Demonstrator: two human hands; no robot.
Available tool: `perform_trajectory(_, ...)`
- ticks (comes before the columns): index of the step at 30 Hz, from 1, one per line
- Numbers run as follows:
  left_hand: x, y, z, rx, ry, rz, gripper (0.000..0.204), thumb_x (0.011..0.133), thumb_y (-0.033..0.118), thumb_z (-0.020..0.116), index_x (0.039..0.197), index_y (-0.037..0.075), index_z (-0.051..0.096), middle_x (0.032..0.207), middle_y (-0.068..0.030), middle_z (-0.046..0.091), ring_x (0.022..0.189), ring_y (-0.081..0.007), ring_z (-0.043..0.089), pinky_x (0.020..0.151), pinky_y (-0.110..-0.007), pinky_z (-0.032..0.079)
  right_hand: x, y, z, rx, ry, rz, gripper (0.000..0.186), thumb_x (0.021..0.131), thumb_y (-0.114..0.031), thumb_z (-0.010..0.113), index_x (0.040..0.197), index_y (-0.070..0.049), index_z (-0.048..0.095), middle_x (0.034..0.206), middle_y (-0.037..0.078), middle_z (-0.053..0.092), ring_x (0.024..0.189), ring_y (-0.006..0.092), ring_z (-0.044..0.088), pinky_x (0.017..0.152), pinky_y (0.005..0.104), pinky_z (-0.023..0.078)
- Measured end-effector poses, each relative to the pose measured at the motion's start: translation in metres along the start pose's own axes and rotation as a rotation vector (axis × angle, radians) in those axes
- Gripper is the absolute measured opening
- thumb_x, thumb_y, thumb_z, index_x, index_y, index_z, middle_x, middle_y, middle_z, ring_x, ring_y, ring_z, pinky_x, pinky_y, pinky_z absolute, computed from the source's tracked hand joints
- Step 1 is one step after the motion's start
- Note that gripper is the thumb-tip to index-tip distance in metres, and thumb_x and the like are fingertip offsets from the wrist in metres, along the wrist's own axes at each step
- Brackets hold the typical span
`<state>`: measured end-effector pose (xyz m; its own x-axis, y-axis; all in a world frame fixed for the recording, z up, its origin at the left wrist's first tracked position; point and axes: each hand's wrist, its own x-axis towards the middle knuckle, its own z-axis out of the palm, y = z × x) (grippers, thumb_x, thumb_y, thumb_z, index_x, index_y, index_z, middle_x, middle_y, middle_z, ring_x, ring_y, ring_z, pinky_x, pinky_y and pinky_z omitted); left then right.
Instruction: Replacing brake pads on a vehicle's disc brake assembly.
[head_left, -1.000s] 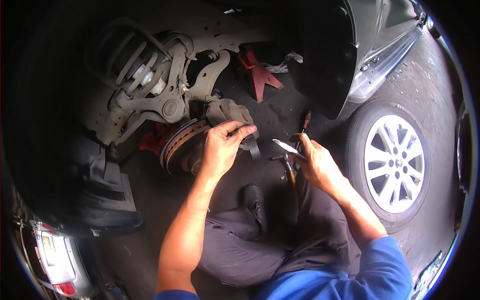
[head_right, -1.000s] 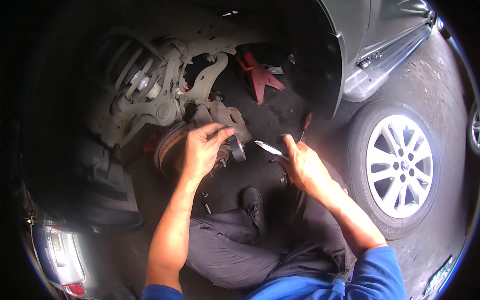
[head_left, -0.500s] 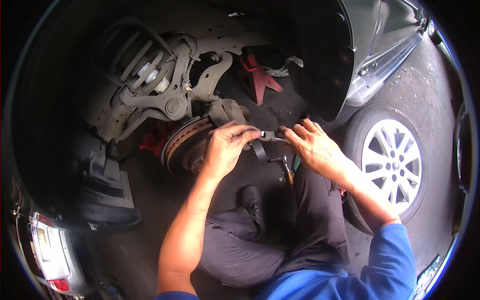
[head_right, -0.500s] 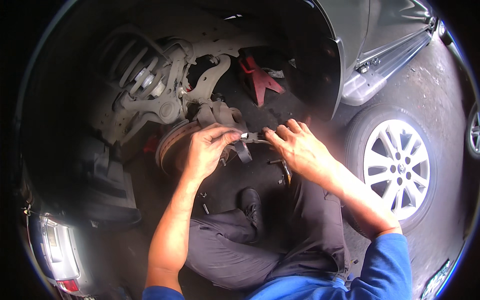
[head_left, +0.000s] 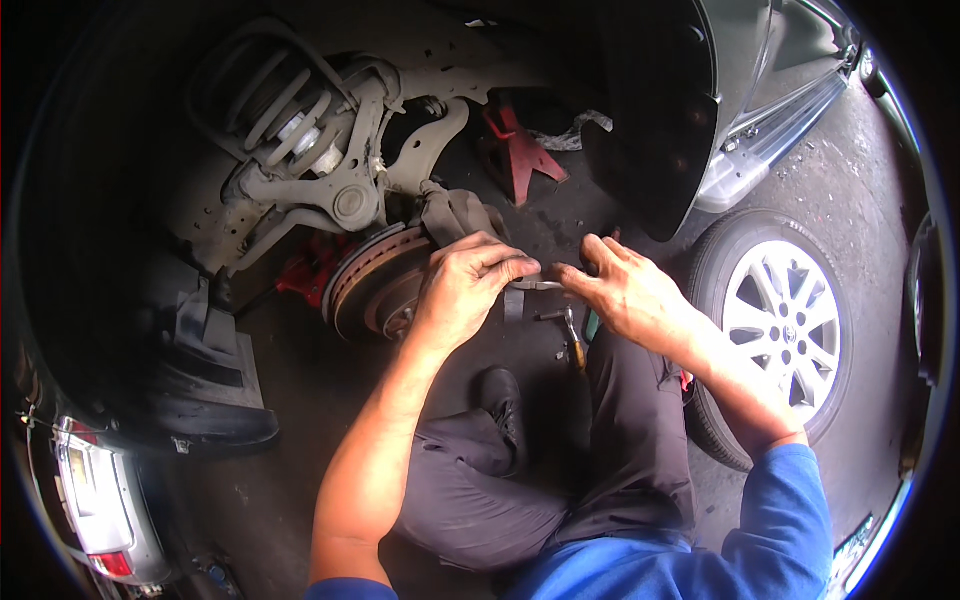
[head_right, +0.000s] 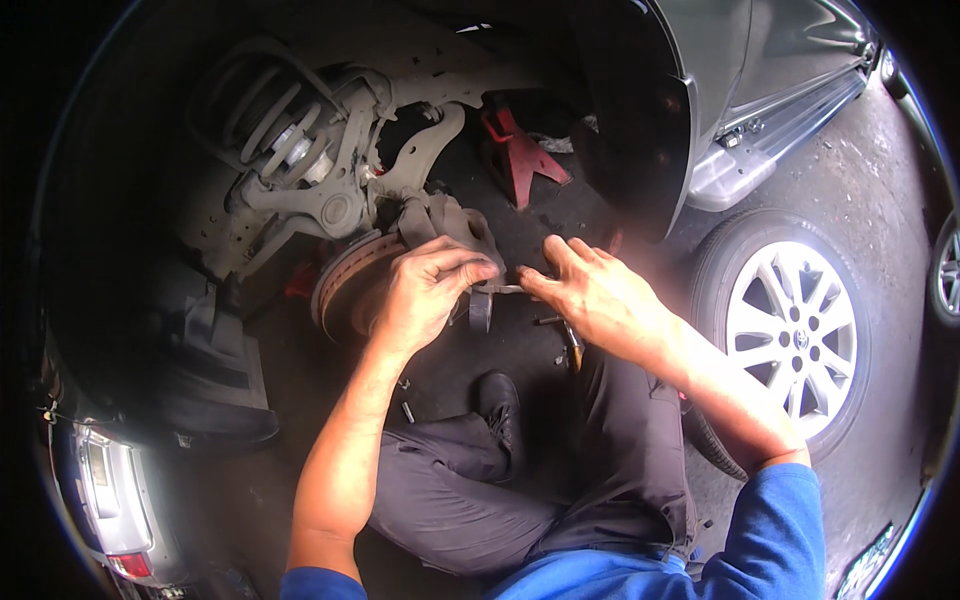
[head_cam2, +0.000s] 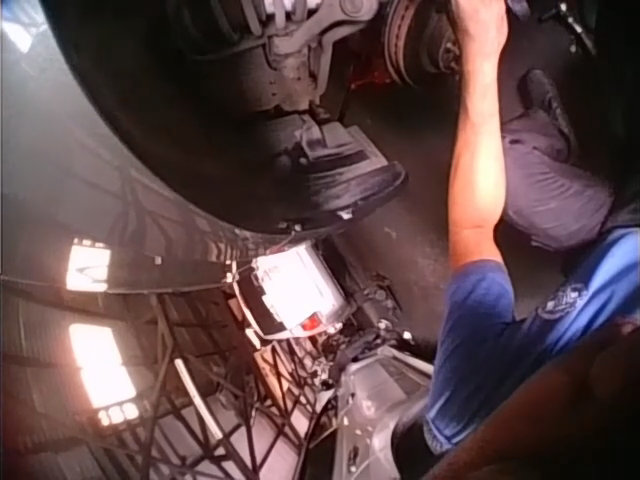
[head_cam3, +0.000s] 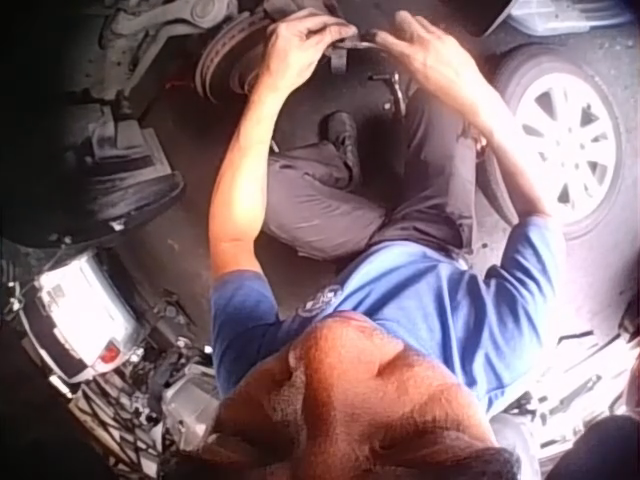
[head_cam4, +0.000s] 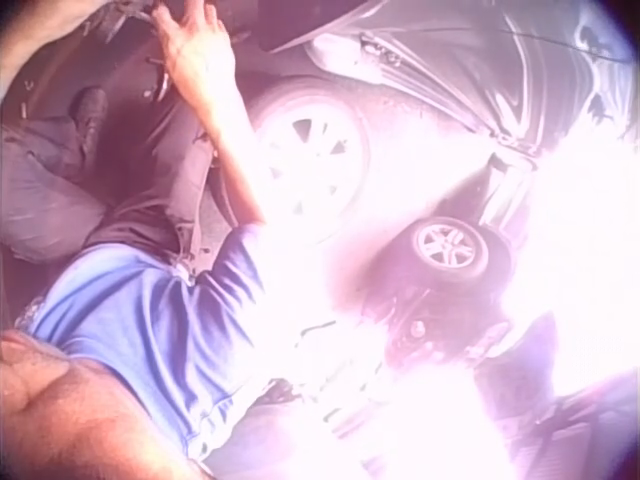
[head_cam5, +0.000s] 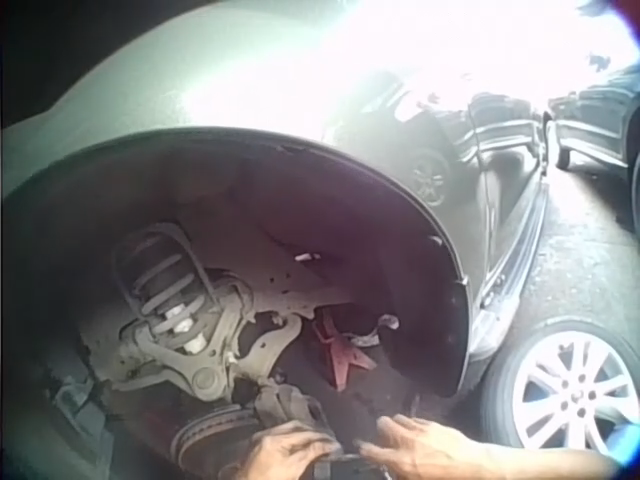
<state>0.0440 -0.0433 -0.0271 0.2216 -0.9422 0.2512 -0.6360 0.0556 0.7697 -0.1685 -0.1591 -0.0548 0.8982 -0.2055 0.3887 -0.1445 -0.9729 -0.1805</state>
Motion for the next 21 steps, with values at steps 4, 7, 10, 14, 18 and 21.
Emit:
perform_trajectory(4,-0.001,-0.003,0.001,-0.012,-0.065,0.011,0.015,0.087,0.014,0.076,0.095,0.001,0.077,0.087,-0.0075,0.070,0.081,-0.0140,0.065,0.073,-0.028,0.051,0.000,-0.002,0.013,0.104,0.019,0.079,0.026,0.091,-0.028,0.067,0.102,-0.005,0.060,0.092,0.013,0.059,0.084,0.0304,0.065,0.072,0.0412,0.055)
perform_trajectory(7,-0.001,-0.004,0.002,-0.035,-0.095,-0.027,0.015,0.087,0.013,0.076,0.095,0.001,0.077,0.086,-0.0076,0.069,0.079,-0.0148,0.065,0.072,-0.028,0.051,0.002,-0.001,0.031,0.111,-0.047,0.169,0.030,0.091,-0.033,0.068,0.098,-0.004,0.059,0.085,0.013,0.063,0.081,0.0321,0.067,0.069,0.0435,0.055)
perform_trajectory(10,-0.001,-0.004,0.004,-0.003,-0.084,-0.063,0.016,0.086,0.015,0.077,0.094,0.001,0.077,0.084,-0.0074,0.069,0.078,-0.0154,0.065,0.072,-0.028,0.051,0.002,0.002,0.046,0.176,-0.065,0.198,0.033,0.088,-0.031,0.073,0.098,-0.003,0.058,0.081,0.014,0.065,0.077,0.0323,0.069,0.066,0.0407,0.056)
perform_trajectory(14,-0.001,-0.004,0.002,0.107,-0.149,-0.158,0.023,0.089,0.020,0.076,0.096,-0.001,0.076,0.087,-0.0067,0.070,0.083,-0.0136,0.066,0.075,-0.028,0.052,0.002,-0.004,0.061,0.319,-0.052,0.266,0.035,0.088,-0.032,0.074,0.091,0.000,0.061,0.079,0.019,0.067,0.072,0.0382,0.069,0.063,0.0442,0.054)
perform_trajectory(18,-0.003,-0.005,-0.004,-0.319,-0.238,-0.292,0.044,0.092,0.031,0.073,0.117,-0.006,0.066,0.098,-0.0083,0.071,0.091,-0.0128,0.065,0.081,-0.028,0.052,0.002,-0.007,0.063,0.383,-0.055,0.362,0.043,0.091,-0.041,0.069,0.085,0.000,0.060,0.070,0.019,0.063,0.070,0.0374,0.067,0.064,0.0461,0.051)
perform_trajectory(21,-0.007,-0.002,-0.010,-0.329,-0.340,-0.370,0.054,0.092,0.028,0.074,0.131,-0.005,0.057,0.102,-0.0070,0.070,0.092,-0.0105,0.064,0.084,-0.026,0.051,0.001,-0.007,0.056,0.574,-0.044,0.496,0.047,0.092,-0.044,0.068,0.085,0.002,0.061,0.068,0.020,0.062,0.066,0.0384,0.066,0.062,0.0453,0.050)
